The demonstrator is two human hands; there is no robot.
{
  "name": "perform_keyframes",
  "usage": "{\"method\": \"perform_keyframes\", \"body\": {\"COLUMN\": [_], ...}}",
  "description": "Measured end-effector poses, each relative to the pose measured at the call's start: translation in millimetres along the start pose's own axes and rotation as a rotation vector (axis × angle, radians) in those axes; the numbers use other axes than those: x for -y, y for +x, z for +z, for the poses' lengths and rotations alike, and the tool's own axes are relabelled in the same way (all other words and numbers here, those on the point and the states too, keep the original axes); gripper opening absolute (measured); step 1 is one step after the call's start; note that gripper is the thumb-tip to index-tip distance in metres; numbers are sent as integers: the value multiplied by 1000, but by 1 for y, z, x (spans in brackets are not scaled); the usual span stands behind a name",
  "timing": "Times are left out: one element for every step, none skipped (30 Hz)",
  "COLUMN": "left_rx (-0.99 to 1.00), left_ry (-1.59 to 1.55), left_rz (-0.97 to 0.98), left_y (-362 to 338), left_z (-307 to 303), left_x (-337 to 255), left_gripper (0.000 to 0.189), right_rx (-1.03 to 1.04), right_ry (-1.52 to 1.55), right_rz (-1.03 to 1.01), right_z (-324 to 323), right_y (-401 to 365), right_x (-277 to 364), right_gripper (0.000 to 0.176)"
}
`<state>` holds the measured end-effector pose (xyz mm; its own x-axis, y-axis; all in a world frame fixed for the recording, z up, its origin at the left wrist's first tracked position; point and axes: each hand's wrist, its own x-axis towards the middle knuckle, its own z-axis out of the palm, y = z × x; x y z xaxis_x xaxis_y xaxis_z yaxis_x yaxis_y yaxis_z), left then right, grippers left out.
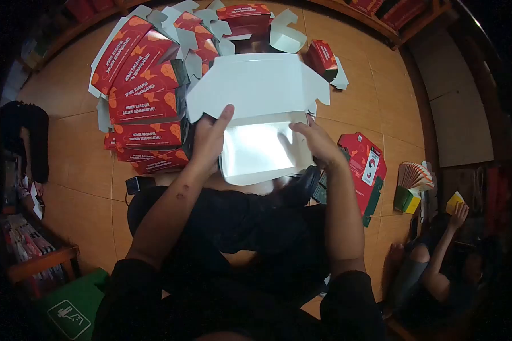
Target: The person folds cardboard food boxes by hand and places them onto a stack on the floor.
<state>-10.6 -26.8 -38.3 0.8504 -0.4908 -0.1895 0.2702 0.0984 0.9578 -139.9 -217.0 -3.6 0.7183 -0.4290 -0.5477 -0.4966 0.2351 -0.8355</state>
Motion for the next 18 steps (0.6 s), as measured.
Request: {"method": "perform_keyframes", "body": {"left_rx": [2,75,149,-3,68,91,115,115,118,120,117,159,202,138,137,103,69,70], "left_ry": [1,-114,-230,-141,-164,-193,-221,-223,-233,-242,-244,-281,-316,-315,-314,-316,-318,-317], "left_rz": [-2,-158,-313,-391,-508,-561,-614,-615,-598,-581,-583,-540,-495,-466,-464,-444,-425,-427], "left_y": [0,2,4,3,6,3,-1,-2,-2,-2,2,8,8,4,3,1,1,2], "left_z": [-2,-4,-6,-5,-12,-11,-10,-8,-6,-5,-9,-14,-14,-12,-11,-10,-10,-10], "left_x": [1,3,6,9,13,8,3,4,7,10,18,27,20,14,9,6,5,6], "left_gripper": [53,62,71,94,110,110,109,109,107,105,105,103,100,95,95,93,91,91], "right_rx": [15,13,82,151,151,110,69,-21,-21,31,82,-84,-82,-237,-392,-380,-314,-245], "right_ry": [-60,-61,-165,-270,-273,-233,-192,-208,-211,30,271,448,448,494,539,443,186,-71], "right_rz": [66,67,38,8,7,77,148,147,148,51,-45,-141,-139,-248,-358,-377,-397,-411], "right_z": [-7,-23,-46,-65,-77,-86,-93,-100,-100,-100,-99,-85,-78,-74,-71,-70,-67,-62], "right_y": [0,6,18,27,33,37,41,49,51,53,55,62,69,77,85,93,102,108], "right_x": [2,-4,-19,-31,-36,-41,-46,-49,-43,-35,-30,-31,-34,-38,-44,-54,-67,-77], "right_gripper": [58,58,57,55,55,51,48,39,39,40,42,49,49,48,48,45,45,45]}}
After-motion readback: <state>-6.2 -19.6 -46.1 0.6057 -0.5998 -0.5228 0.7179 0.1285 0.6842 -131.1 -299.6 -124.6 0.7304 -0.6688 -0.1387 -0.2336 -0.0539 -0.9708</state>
